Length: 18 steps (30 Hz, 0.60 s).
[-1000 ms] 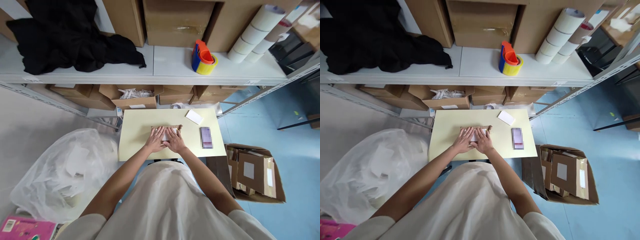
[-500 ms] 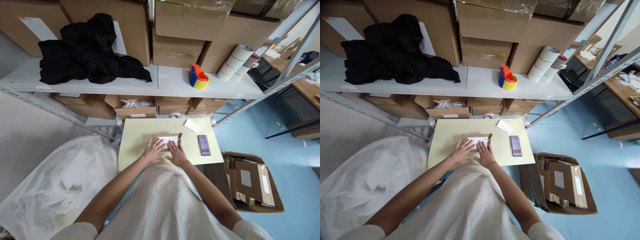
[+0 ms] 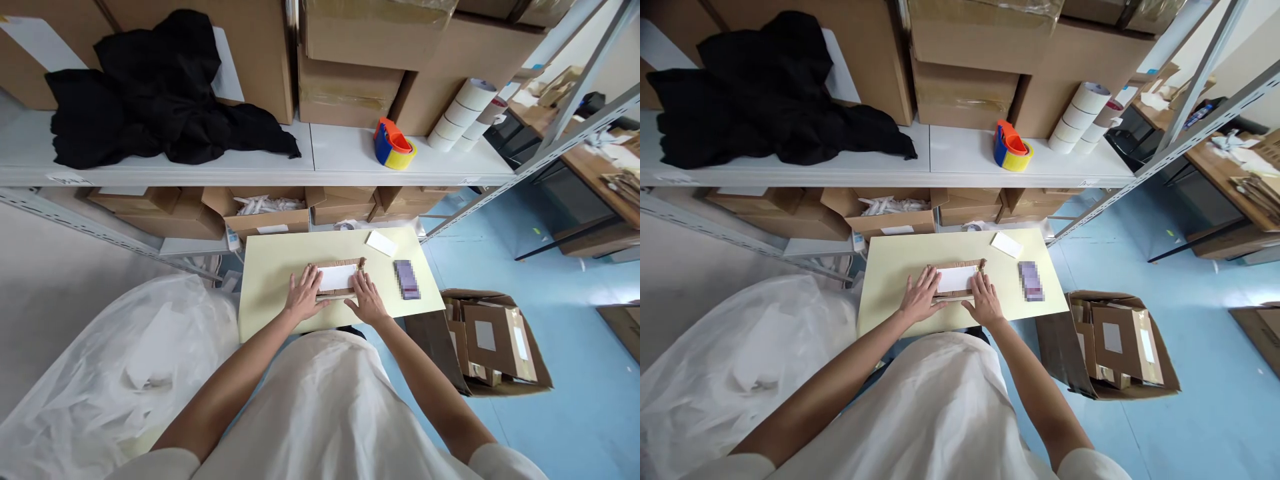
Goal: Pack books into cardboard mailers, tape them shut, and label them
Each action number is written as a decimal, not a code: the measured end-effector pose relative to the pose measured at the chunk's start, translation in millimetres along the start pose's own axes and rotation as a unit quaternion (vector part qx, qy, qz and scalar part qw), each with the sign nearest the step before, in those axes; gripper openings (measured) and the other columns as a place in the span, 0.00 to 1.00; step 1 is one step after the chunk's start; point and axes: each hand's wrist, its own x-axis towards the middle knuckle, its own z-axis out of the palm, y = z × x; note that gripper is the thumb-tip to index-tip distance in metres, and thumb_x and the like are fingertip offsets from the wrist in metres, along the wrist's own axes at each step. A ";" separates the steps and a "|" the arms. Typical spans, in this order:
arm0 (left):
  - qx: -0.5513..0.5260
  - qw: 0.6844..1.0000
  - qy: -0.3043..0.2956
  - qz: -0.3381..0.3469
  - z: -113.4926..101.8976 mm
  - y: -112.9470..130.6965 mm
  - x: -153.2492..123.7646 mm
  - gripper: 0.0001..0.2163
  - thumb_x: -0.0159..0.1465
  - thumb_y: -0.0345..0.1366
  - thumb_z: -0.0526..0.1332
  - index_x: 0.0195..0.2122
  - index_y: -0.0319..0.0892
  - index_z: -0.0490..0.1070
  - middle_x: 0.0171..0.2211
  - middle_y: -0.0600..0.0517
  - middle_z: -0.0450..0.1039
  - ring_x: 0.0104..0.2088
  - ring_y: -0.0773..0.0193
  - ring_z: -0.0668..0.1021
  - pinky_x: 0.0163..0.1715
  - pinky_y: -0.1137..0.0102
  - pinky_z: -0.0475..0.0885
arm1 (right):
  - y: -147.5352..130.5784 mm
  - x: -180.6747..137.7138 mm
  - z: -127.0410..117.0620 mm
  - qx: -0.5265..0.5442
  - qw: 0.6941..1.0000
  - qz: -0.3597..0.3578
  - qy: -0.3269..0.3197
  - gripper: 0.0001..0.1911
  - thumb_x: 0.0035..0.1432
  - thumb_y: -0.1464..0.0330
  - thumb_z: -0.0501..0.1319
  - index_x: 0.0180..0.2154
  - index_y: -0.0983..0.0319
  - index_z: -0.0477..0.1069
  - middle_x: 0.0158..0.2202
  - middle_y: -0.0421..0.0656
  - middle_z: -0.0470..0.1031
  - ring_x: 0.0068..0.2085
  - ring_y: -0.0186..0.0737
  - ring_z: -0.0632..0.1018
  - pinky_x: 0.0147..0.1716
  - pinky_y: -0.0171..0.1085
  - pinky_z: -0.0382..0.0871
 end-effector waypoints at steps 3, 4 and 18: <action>-0.038 0.999 0.007 -0.028 0.9 -2.1 4.0 0.35 0.62 0.56 0.53 0.67 0.44 0.52 0.69 0.40 0.44 0.68 0.42 0.49 0.61 0.39 0.47 | 3.7 2.2 1.1 0.061 0.997 0.023 0.030 0.41 0.63 0.49 0.48 0.68 0.67 0.42 0.70 0.58 0.40 0.69 0.62 0.47 0.59 0.59 0.56; -0.063 0.996 0.014 -0.054 2.9 -3.1 4.5 0.34 0.63 0.55 0.52 0.67 0.44 0.52 0.69 0.40 0.43 0.68 0.41 0.49 0.60 0.39 0.49 | 5.5 2.6 2.4 0.090 0.994 0.043 0.035 0.42 0.63 0.49 0.47 0.68 0.67 0.41 0.70 0.59 0.39 0.69 0.61 0.47 0.59 0.59 0.56; -0.420 0.819 0.107 -0.376 16.0 -15.5 61.9 0.19 0.55 0.45 0.65 0.44 0.40 0.71 0.48 0.42 0.75 0.51 0.53 0.75 0.52 0.63 0.67 | 27.1 7.5 9.8 0.376 0.907 0.185 0.025 0.41 0.60 0.48 0.52 0.67 0.62 0.48 0.65 0.56 0.58 0.62 0.53 0.66 0.60 0.53 0.58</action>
